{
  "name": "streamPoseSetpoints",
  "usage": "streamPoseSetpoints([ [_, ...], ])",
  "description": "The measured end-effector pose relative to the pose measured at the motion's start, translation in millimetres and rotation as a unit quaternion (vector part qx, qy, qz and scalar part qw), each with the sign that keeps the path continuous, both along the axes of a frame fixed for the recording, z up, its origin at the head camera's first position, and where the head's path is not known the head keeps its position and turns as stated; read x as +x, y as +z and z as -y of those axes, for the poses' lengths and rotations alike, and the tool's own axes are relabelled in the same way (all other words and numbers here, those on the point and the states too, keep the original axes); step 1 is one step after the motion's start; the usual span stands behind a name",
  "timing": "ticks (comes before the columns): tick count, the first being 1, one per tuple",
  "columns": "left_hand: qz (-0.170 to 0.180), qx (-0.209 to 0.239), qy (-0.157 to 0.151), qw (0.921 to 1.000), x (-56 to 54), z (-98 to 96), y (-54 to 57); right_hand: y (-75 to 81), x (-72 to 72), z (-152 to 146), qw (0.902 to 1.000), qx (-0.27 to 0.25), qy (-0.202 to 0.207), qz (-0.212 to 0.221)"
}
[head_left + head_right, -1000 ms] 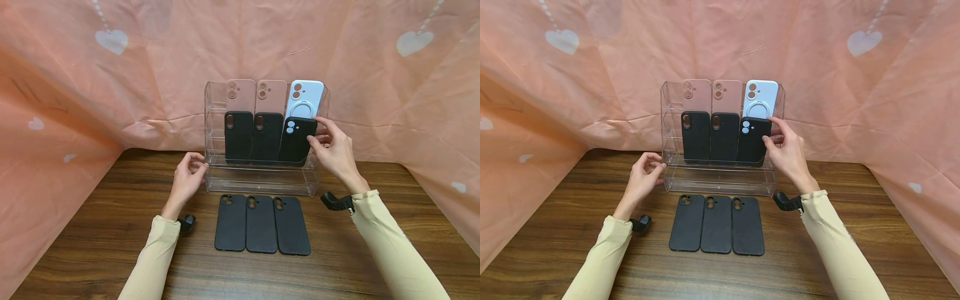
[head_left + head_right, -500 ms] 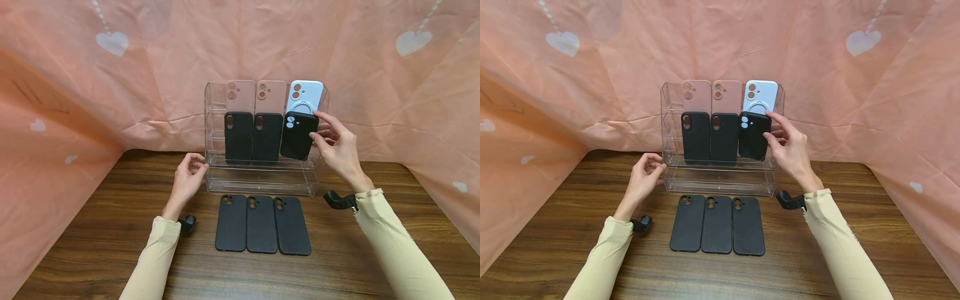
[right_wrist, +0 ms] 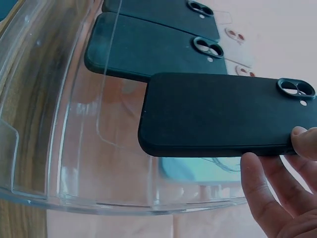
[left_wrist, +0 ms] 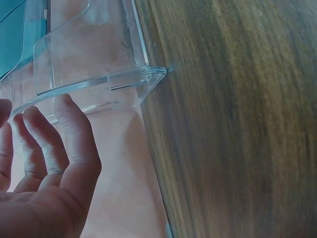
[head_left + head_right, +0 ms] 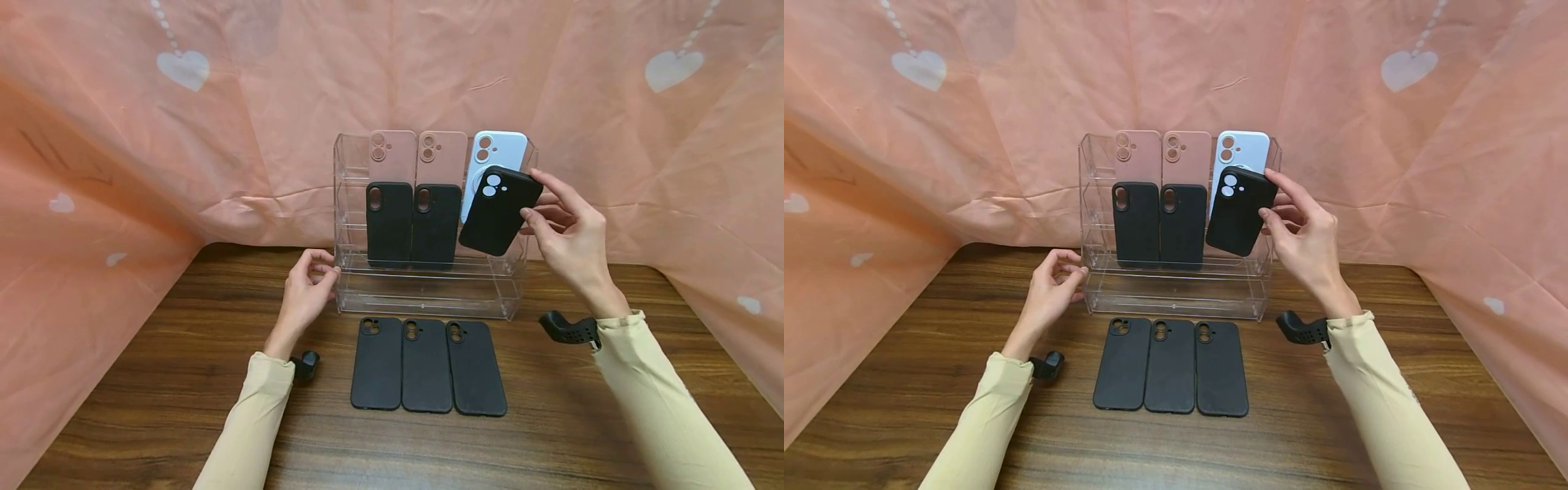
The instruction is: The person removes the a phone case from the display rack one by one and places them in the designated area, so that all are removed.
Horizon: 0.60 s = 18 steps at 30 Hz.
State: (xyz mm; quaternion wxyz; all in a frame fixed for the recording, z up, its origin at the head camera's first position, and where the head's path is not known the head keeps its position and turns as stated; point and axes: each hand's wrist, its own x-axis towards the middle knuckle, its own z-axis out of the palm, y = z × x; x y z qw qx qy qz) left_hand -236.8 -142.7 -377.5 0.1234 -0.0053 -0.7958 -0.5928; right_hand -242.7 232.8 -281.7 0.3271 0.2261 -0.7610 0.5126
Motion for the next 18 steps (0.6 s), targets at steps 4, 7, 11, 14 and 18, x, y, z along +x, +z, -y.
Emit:
streamPoseSetpoints([
  [4,0.001,-0.001,-0.002,1.0000,0.2,0.2,0.3,1.7,6.2,-5.3,0.9999,0.009,-0.002,0.006],
  [7,0.001,0.000,-0.003,1.0000,0.3,0.2,0.5,1.3,11.1,-9.2,0.9999,0.009,0.002,0.010],
  [11,0.001,0.000,-0.003,1.0000,0.0,0.8,1.1,0.0,18.3,-13.2,0.9997,0.003,0.013,0.022],
  [14,0.002,-0.003,-0.004,1.0000,-0.4,1.1,1.5,-1.2,24.2,-16.4,0.9988,-0.005,0.027,0.040],
  [18,0.003,-0.003,-0.003,1.0000,-0.6,1.0,0.7,-4.3,31.4,-21.2,0.9970,-0.015,0.043,0.063],
])
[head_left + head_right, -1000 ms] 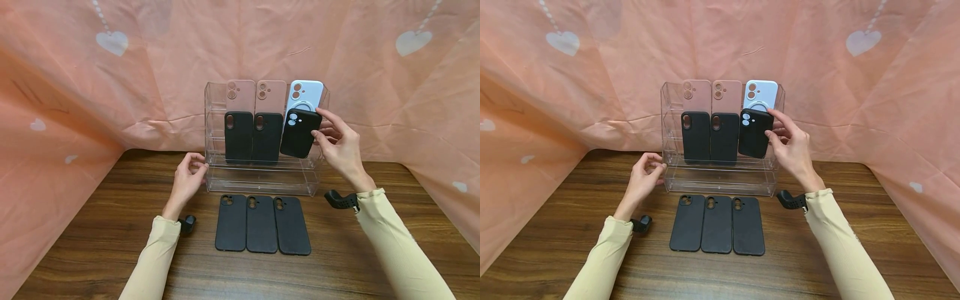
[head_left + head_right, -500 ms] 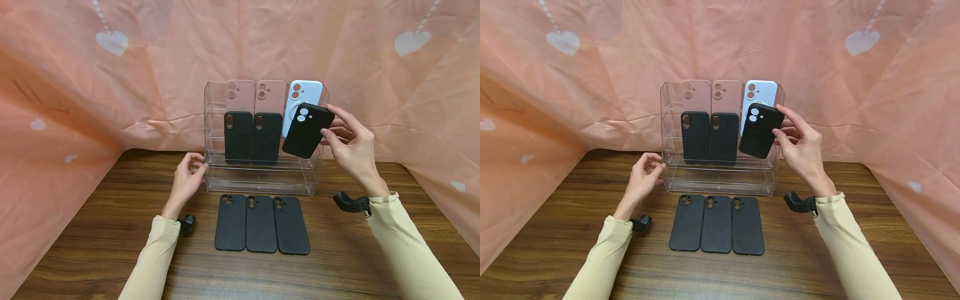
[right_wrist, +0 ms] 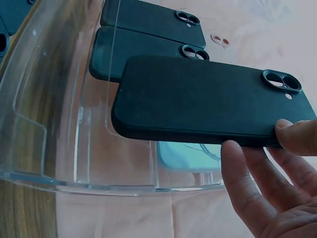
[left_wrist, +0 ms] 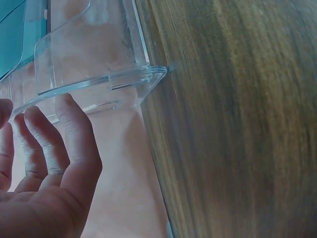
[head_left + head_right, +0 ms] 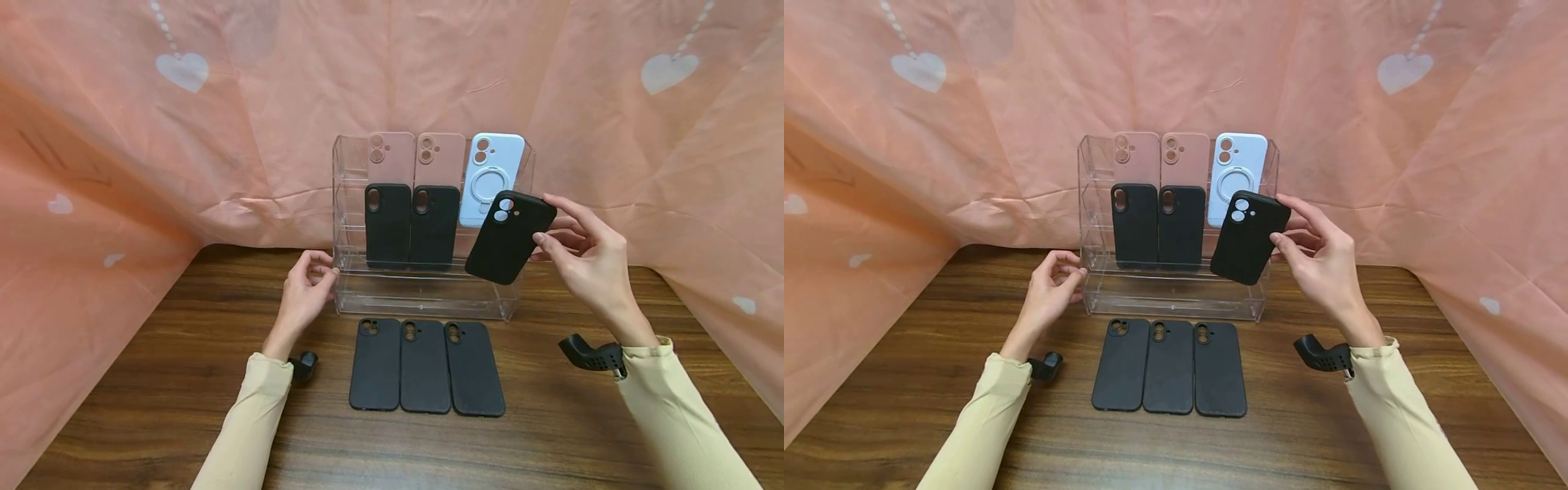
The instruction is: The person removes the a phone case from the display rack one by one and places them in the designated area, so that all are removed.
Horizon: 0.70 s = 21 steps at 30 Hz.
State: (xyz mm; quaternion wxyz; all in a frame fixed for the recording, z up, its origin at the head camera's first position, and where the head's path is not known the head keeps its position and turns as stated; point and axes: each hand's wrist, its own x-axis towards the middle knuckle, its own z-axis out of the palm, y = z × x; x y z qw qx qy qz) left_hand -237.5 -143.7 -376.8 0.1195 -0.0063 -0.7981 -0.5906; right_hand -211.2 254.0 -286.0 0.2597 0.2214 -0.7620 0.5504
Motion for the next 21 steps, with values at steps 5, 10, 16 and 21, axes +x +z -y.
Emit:
streamPoseSetpoints([
  [5,0.001,0.003,-0.001,1.0000,0.4,-0.1,-0.2,-6.9,7.5,-7.1,0.9998,0.014,0.011,0.012],
  [10,0.004,-0.002,-0.002,1.0000,0.9,0.2,-0.6,-14.9,15.2,-14.1,0.9986,0.039,0.017,0.032],
  [16,0.006,-0.006,-0.002,1.0000,1.5,0.3,-0.7,-22.9,22.2,-21.6,0.9957,0.083,0.005,0.041],
  [21,0.004,-0.004,-0.004,1.0000,0.6,0.0,-0.2,-29.3,26.4,-27.8,0.9952,0.078,0.028,0.052],
])
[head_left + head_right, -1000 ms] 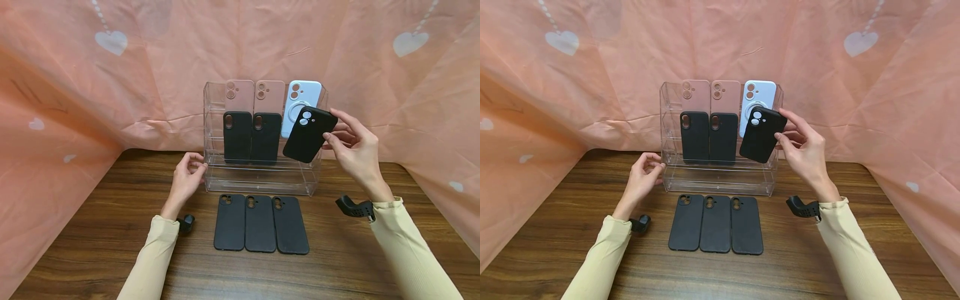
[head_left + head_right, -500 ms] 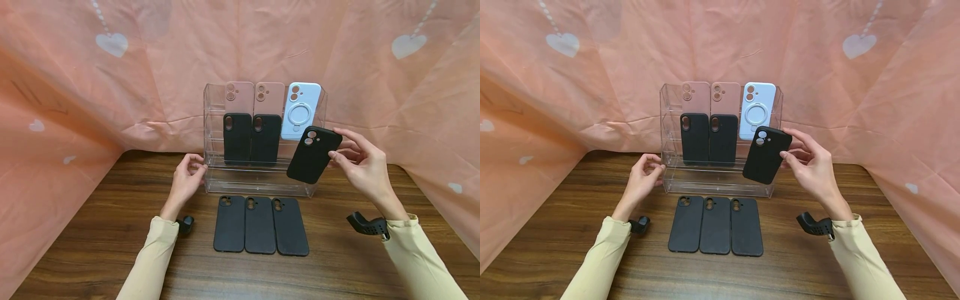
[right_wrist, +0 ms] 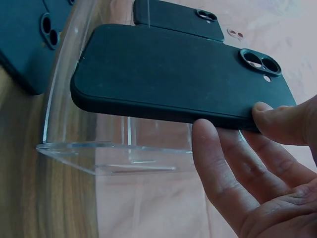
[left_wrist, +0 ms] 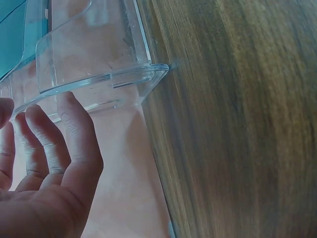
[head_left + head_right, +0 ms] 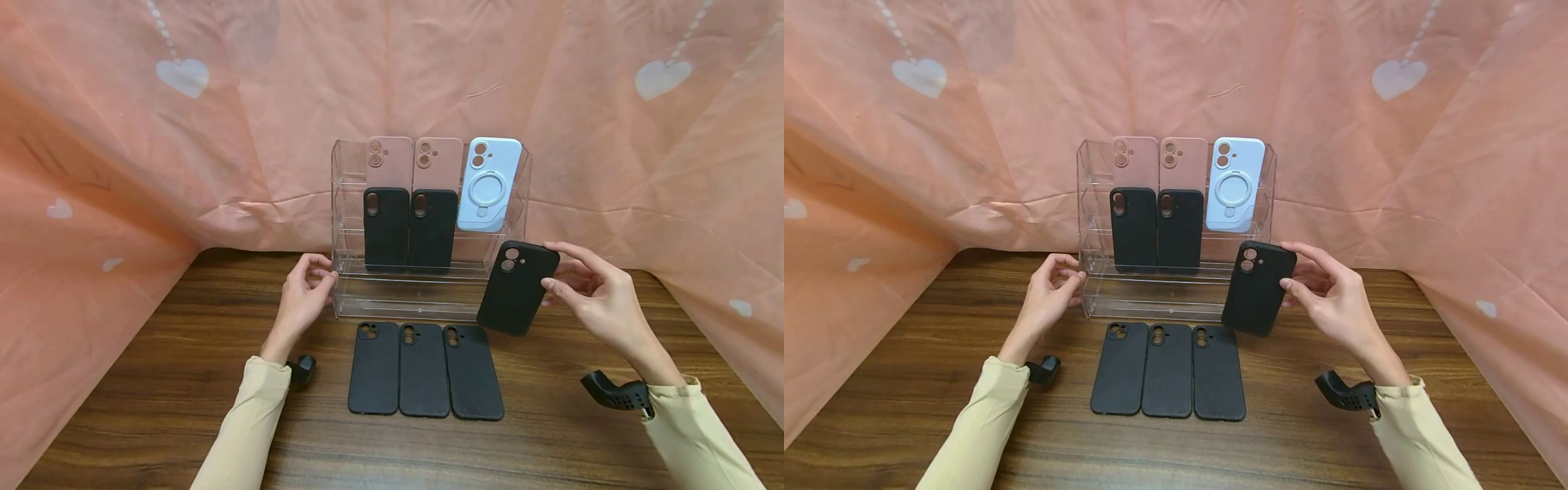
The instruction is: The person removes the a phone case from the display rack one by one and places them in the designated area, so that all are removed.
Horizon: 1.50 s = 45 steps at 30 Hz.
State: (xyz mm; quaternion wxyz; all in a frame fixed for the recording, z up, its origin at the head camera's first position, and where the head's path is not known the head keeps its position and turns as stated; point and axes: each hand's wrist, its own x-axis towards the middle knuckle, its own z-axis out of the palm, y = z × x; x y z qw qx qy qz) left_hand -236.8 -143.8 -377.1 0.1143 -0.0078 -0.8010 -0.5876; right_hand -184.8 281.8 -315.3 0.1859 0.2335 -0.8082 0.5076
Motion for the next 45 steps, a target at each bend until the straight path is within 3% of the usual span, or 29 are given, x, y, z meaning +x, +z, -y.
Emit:
streamPoseSetpoints([
  [12,-0.002,-0.001,-0.003,1.0000,0.0,0.2,0.9,-13.7,9.4,-13.0,0.9976,-0.003,0.028,0.063],
  [19,-0.003,0.001,-0.004,1.0000,-0.2,0.3,1.2,-22.7,11.7,-21.1,0.9951,0.027,0.053,0.078],
  [33,0.002,0.000,-0.002,1.0000,0.3,0.2,1.1,-38.5,13.6,-38.7,0.9760,0.024,0.150,0.156],
  [45,0.002,0.002,0.000,1.0000,0.2,-0.4,1.0,-50.3,17.9,-47.3,0.9646,0.038,0.153,0.211],
])
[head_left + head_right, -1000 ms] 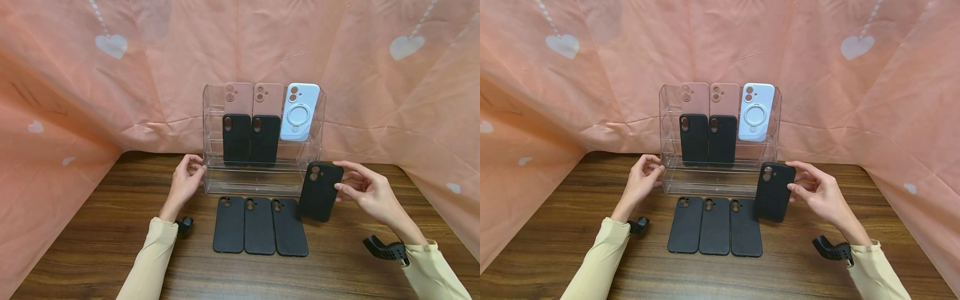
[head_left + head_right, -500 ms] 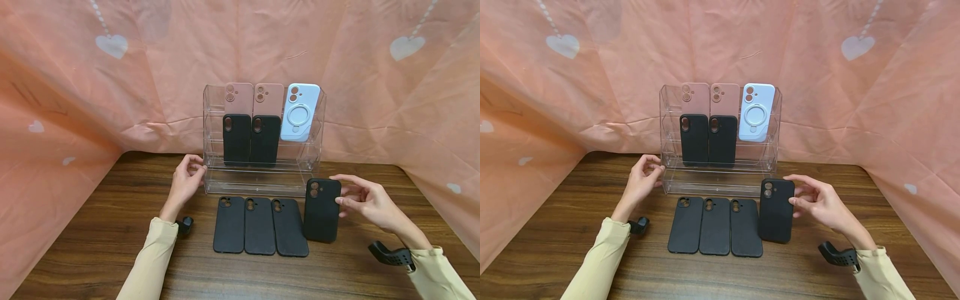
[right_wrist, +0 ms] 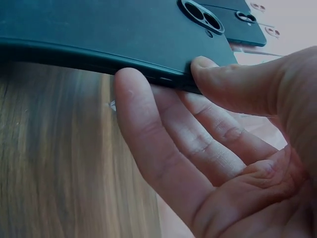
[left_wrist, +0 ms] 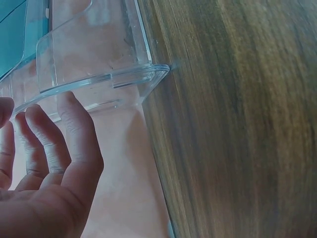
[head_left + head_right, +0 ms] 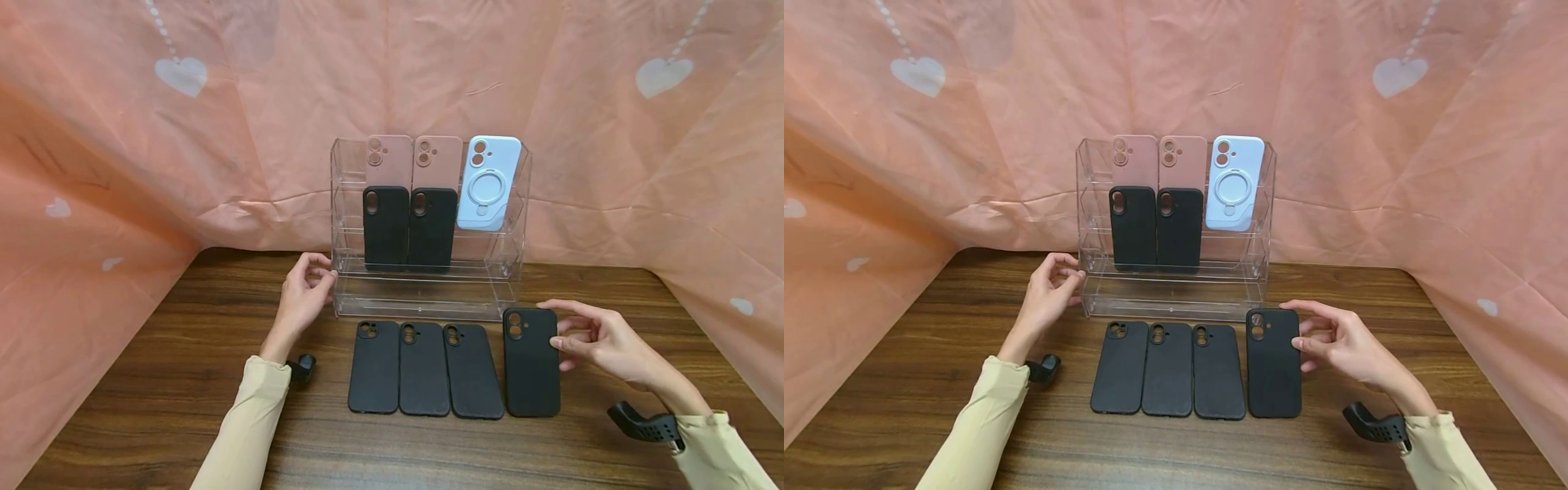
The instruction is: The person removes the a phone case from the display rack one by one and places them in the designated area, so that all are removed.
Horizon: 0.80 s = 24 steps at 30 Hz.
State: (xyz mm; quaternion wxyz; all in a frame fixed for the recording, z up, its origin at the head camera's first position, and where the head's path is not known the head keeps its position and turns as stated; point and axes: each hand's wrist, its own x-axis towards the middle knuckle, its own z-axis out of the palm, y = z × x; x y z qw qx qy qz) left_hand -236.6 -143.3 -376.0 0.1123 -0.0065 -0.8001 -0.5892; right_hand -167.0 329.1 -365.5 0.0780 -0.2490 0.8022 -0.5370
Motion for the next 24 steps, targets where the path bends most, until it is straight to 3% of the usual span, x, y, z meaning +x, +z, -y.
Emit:
streamPoseSetpoints([
  [14,0.001,0.002,-0.001,1.0000,-0.2,0.1,0.5,-10.9,-3.7,2.4,0.9976,0.042,-0.034,0.044],
  [24,0.001,0.003,0.001,1.0000,-0.5,0.5,-0.5,-18.5,-8.1,2.4,0.9947,0.055,-0.014,0.086],
])
